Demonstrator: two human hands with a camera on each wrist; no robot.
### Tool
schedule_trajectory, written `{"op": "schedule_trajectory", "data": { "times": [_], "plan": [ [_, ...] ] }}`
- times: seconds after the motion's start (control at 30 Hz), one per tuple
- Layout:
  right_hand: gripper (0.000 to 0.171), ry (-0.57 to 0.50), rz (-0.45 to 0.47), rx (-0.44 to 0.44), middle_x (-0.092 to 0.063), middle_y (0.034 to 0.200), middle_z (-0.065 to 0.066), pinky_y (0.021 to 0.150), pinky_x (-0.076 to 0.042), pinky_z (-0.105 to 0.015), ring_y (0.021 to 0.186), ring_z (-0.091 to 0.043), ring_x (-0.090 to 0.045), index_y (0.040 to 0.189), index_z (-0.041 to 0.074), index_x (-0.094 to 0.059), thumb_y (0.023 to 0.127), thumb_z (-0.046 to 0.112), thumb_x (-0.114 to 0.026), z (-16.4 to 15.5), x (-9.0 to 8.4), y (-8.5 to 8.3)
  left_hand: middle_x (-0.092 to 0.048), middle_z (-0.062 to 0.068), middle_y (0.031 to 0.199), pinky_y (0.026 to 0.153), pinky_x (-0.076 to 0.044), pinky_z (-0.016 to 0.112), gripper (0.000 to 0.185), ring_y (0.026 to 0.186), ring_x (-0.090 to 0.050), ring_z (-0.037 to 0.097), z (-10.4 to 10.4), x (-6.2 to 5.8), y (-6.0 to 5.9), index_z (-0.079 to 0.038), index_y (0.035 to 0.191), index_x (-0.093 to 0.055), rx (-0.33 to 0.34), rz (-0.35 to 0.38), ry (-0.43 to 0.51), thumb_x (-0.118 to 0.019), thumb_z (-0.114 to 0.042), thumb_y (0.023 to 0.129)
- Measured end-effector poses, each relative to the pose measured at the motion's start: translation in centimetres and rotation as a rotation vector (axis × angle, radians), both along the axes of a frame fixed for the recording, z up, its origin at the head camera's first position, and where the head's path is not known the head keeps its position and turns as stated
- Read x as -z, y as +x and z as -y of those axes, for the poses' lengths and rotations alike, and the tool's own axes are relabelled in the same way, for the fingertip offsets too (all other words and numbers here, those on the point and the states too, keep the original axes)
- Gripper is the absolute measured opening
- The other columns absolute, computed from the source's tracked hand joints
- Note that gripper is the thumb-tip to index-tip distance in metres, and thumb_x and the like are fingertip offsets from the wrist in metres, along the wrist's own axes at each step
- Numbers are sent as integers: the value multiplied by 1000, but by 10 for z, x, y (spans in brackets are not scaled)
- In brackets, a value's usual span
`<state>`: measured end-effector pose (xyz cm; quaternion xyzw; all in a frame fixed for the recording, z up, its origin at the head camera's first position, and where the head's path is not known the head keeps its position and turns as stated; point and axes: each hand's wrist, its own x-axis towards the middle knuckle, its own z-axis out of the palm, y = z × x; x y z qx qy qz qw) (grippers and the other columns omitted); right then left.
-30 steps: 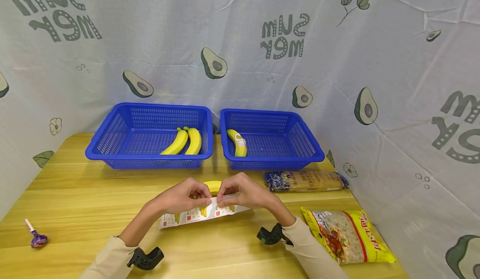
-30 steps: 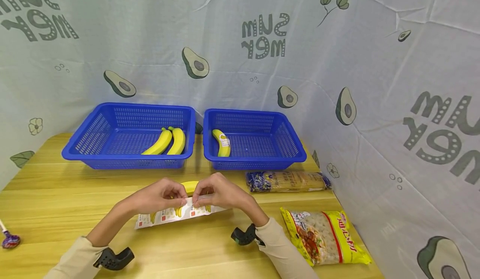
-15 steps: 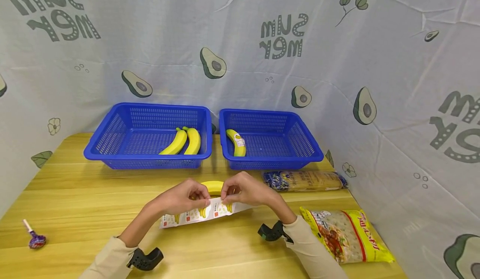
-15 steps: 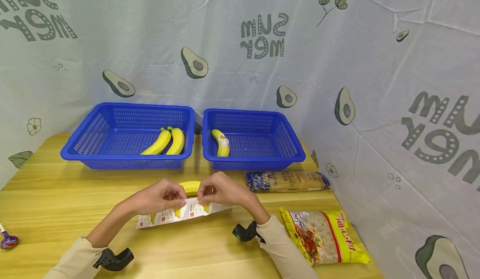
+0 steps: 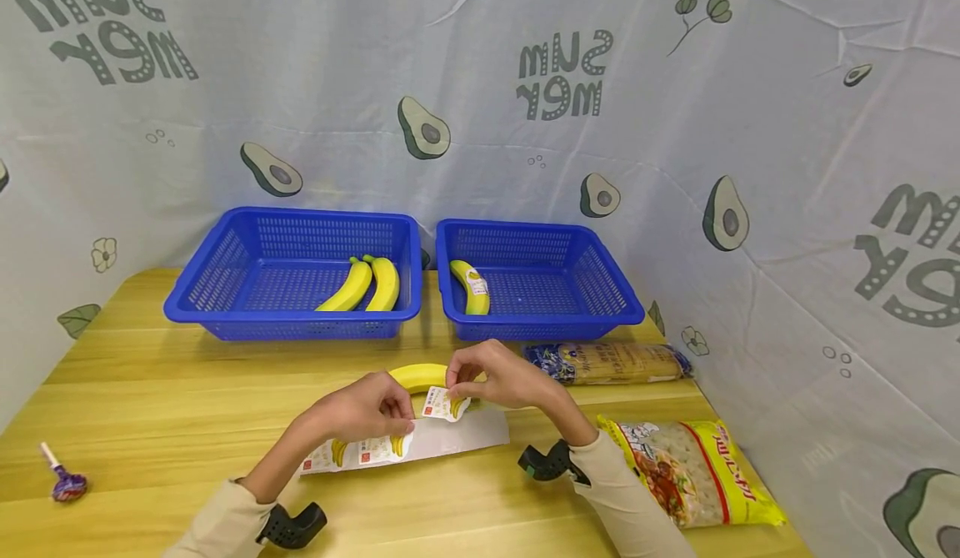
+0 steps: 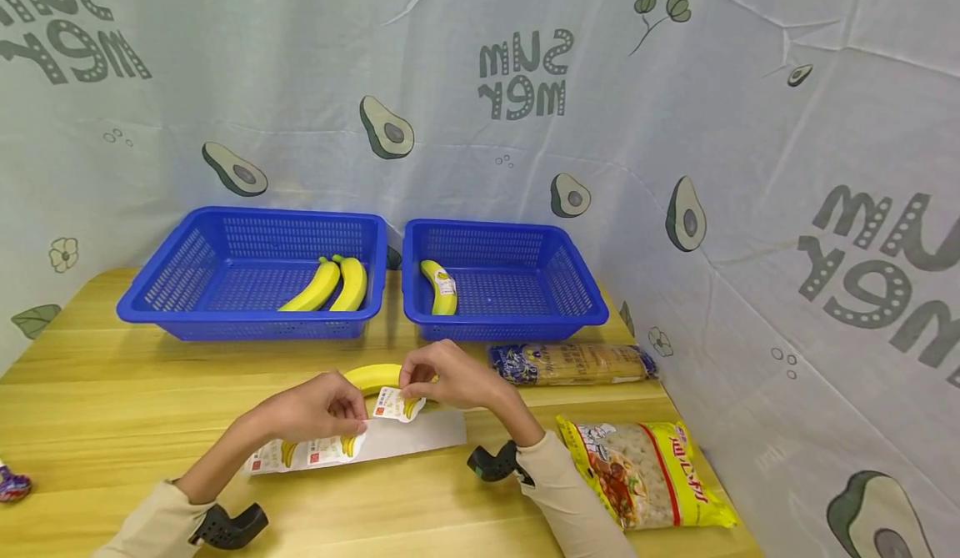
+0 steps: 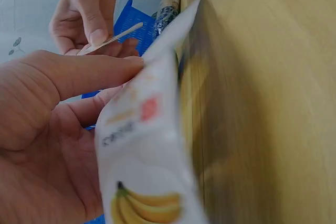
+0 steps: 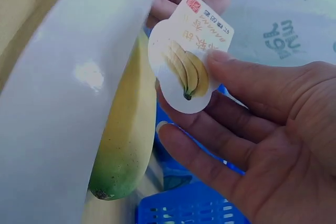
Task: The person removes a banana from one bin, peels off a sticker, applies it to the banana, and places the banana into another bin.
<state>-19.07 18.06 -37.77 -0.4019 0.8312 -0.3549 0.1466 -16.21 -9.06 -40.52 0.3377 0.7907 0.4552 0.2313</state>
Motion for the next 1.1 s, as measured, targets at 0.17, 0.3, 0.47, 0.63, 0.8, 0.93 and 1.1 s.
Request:
{"op": "schedule_trajectory", "data": {
  "times": [0.17,0.3,0.47,0.63,0.8,0.93,1.1],
  "plan": [
    [5,-43,6,6,-75,89,-2,82,-65,-31,81,-11,-73,96,5,-74,99,5,-78,-2,2,-2,-70,-5,79,66,-54,22,9,70,-60,5,-5,2,3,-4,90,-79,28,-42,-69,-76,-3,99],
    [4,-59,17,14,-76,91,-4,82,-65,-31,81,-11,-74,98,3,-75,99,4,-78,-2,3,-2,-72,-5,81,68,-56,23,7,73,-62,4,-9,5,6,-3,95,-80,31,-91,-89,-75,-1,99],
    [4,-52,31,23,-77,93,-6,82,-65,-30,82,-9,-72,102,0,-76,99,3,-77,-1,3,-2,-72,-6,82,69,-56,23,8,73,-62,2,-14,9,10,-3,97,-82,37,-96,-102,-75,1,98],
    [3,-52,36,20,-77,93,-6,81,-65,-31,83,-10,-73,102,2,-77,100,1,-75,-1,3,-2,-76,-5,88,71,-58,24,6,78,-68,5,-14,1,15,-5,97,-84,42,-45,-132,-78,-4,97],
    [6,-63,17,20,-77,91,-5,80,-65,-32,82,-8,-72,100,4,-78,99,-1,-75,-1,3,-4,-80,-4,93,71,-60,27,4,81,-72,9,-6,-12,18,-9,96,-85,-4,-50,-192,-81,-10,97],
    [4,-62,21,17,-77,91,-5,80,-65,-32,82,-6,-71,100,4,-78,100,0,-75,-2,4,-5,-79,-6,91,72,-60,27,5,80,-70,6,-4,-16,19,-11,95,-86,-5,-76,-223,-82,-13,97],
    [4,-65,28,15,-77,93,-5,80,-65,-32,82,-7,-71,101,4,-78,100,1,-75,-2,7,-6,-79,-3,87,70,-60,27,6,77,-71,9,-2,-17,19,-8,95,-84,-13,-71,-201,-80,-12,98]
  ]
}}
